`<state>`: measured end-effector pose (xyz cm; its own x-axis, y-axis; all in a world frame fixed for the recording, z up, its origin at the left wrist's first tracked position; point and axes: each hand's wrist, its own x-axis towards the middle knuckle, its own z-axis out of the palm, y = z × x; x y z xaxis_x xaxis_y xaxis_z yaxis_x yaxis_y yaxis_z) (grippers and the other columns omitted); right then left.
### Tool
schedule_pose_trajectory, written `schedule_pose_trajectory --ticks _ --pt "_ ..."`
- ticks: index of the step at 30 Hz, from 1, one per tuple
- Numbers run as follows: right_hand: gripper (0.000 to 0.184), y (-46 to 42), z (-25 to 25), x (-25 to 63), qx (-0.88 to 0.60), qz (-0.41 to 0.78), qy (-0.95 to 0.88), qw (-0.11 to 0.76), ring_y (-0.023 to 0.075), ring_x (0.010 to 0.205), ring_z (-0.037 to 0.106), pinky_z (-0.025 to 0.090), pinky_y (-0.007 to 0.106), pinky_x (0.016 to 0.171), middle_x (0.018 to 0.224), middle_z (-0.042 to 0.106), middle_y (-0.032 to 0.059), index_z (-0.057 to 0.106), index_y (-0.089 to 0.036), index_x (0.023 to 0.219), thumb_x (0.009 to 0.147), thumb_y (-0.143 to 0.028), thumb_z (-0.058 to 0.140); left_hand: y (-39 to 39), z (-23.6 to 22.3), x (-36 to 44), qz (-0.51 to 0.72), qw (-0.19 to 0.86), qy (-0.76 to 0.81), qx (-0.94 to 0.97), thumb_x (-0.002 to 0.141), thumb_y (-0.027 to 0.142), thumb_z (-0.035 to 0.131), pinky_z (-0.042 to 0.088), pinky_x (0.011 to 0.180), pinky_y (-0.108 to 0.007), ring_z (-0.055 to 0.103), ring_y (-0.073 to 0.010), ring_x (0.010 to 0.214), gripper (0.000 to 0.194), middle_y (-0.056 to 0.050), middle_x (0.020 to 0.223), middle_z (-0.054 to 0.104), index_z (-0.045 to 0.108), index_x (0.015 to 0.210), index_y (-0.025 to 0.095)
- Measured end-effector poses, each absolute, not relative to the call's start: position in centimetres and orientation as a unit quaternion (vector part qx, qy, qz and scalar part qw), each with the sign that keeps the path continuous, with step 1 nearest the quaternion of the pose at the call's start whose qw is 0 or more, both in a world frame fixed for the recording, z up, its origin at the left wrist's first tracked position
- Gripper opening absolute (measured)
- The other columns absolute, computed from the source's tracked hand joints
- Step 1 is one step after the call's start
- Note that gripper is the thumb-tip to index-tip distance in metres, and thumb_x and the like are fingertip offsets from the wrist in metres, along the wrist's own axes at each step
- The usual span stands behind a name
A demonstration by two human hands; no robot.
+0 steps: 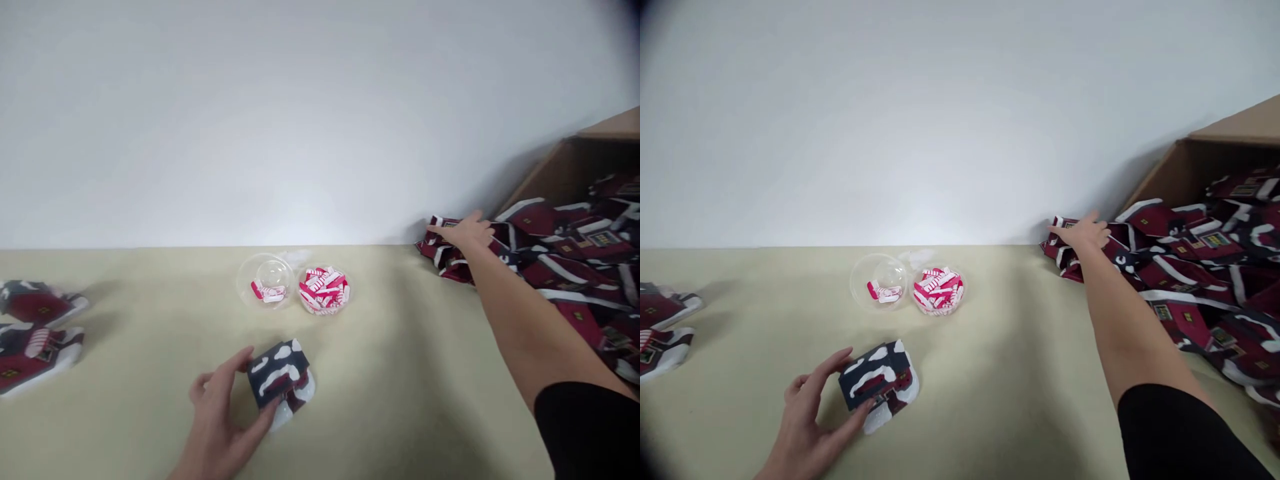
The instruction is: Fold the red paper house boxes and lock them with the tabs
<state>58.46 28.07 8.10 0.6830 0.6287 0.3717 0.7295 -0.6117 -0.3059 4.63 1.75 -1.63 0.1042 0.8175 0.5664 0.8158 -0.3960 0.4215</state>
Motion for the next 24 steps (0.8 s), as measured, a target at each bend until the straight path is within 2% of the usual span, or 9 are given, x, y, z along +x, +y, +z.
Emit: schedule_pose_trajectory --ticks 3,5,9,12,16,20,24 --pt "0.127 30.0 7.0 59.4 -0.914 -0.061 -0.308 0.258 0.0448 0.136 0.037 0.034 0.052 0.094 0.139 0.036 0.0445 0.018 -0.003 0.154 0.063 -0.066 0.08 1.7 -2.5 4.5 0.383 -0.003 0.551 0.741 0.076 0.043 0.068 0.044 0.085 -0.047 0.069 -0.0309 0.088 0.061 -0.01 0.109 0.072 0.047 0.132 0.029" --pt "0.13 30.8 6.7 59.6 -0.91 -0.048 -0.301 0.28 0.0458 0.14 0.031 0.033 0.056 0.095 0.142 0.032 0.0459 0.013 -0.004 0.156 0.062 -0.062 0.082 1.6 -2.7 4.5 0.382 -0.003 0.557 0.737 0.076 0.043 0.069 0.044 0.086 -0.048 0.068 -0.0309 0.088 0.062 -0.01 0.109 0.072 0.047 0.132 0.03" --pt "0.127 31.0 6.6 59.8 -0.908 -0.026 -0.278 0.313 0.0467 0.143 0.027 0.029 0.058 0.099 0.144 0.031 0.0445 0.01 -0.008 0.157 0.064 -0.054 0.084 1.4 -2.5 4.5 0.374 0.007 0.572 0.73 0.078 0.042 0.068 0.044 0.086 -0.047 0.068 -0.0297 0.088 0.06 -0.009 0.11 0.072 0.046 0.132 0.031" --pt "0.12 30.0 6.7 59.4 -0.906 -0.027 -0.291 0.307 0.0457 0.142 0.028 0.028 0.056 0.102 0.142 0.034 0.0433 0.015 -0.008 0.155 0.067 -0.053 0.082 1.5 -2.3 4.4 0.375 -0.005 0.553 0.744 0.078 0.043 0.068 0.045 0.083 -0.044 0.069 -0.028 0.085 0.061 -0.008 0.108 0.072 0.046 0.133 0.03" --pt "0.109 27.6 6.7 57.4 -0.863 -0.12 -0.394 0.291 0.0443 0.137 0.033 0.028 0.052 0.102 0.141 0.038 0.04 0.021 -0.007 0.151 0.071 -0.052 0.079 1.8 -1.8 4.6 0.382 -0.018 0.539 0.75 0.079 0.043 0.068 0.042 0.082 -0.042 0.07 -0.0269 0.086 0.06 -0.007 0.109 0.072 0.045 0.132 0.027" --pt "0.102 22.9 5.5 55.2 -0.751 -0.263 -0.564 0.222 0.039 0.134 0.034 0.024 0.049 0.107 0.141 0.042 0.0302 0.026 -0.013 0.15 0.071 -0.049 0.078 2.0 -1.1 4.9 0.381 -0.008 0.525 0.761 0.081 0.046 0.067 0.039 0.082 -0.041 0.071 -0.0273 0.09 0.059 -0.007 0.105 0.073 0.044 0.131 0.026" --pt "0.089 16.2 2.2 54.6 -0.661 -0.325 -0.657 0.161 0.0393 0.127 0.04 0.027 0.054 0.107 0.138 0.046 0.0247 0.042 -0.014 0.142 0.068 -0.053 0.074 2.0 -1.0 5.2 0.381 0.019 0.541 0.749 0.082 0.049 0.066 0.036 0.087 -0.043 0.07 -0.0293 0.095 0.06 -0.009 0.109 0.072 0.043 0.132 0.026"
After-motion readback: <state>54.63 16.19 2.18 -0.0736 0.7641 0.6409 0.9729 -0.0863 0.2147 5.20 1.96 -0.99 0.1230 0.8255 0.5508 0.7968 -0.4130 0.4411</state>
